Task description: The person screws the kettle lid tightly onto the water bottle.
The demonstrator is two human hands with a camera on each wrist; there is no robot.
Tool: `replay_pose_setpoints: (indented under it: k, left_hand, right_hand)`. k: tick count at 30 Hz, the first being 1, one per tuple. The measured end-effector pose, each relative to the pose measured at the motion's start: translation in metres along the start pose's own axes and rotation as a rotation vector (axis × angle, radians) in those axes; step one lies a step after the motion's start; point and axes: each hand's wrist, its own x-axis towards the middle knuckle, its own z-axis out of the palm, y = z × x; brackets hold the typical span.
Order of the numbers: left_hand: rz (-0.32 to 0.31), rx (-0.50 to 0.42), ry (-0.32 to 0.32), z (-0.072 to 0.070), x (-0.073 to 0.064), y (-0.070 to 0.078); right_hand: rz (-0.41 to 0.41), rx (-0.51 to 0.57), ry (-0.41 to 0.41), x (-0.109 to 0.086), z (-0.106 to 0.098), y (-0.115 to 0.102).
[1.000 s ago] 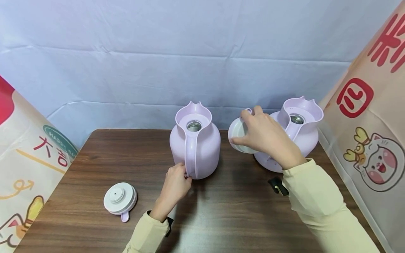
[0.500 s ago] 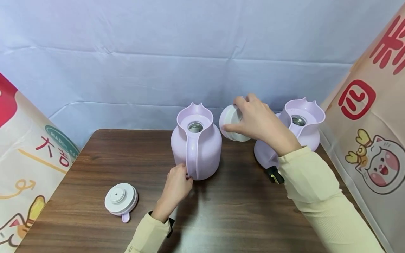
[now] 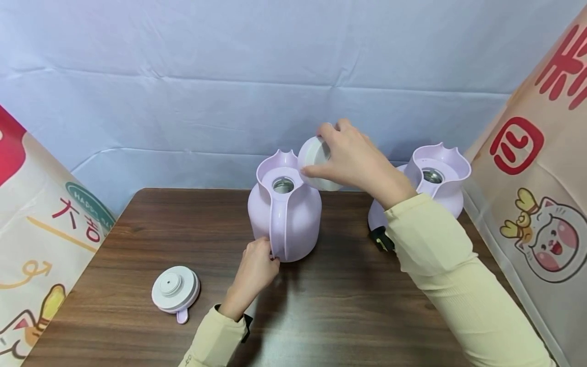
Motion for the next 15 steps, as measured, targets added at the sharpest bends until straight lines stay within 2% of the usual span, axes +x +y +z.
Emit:
replay_pose_setpoints:
  k: [15]
  left_hand:
    - [-0.011, -0.006, -0.032, -0.001, 0.003, 0.0]
  right_hand:
    - [-0.023, 0.042, -0.013, 0.017, 0.002, -0.018]
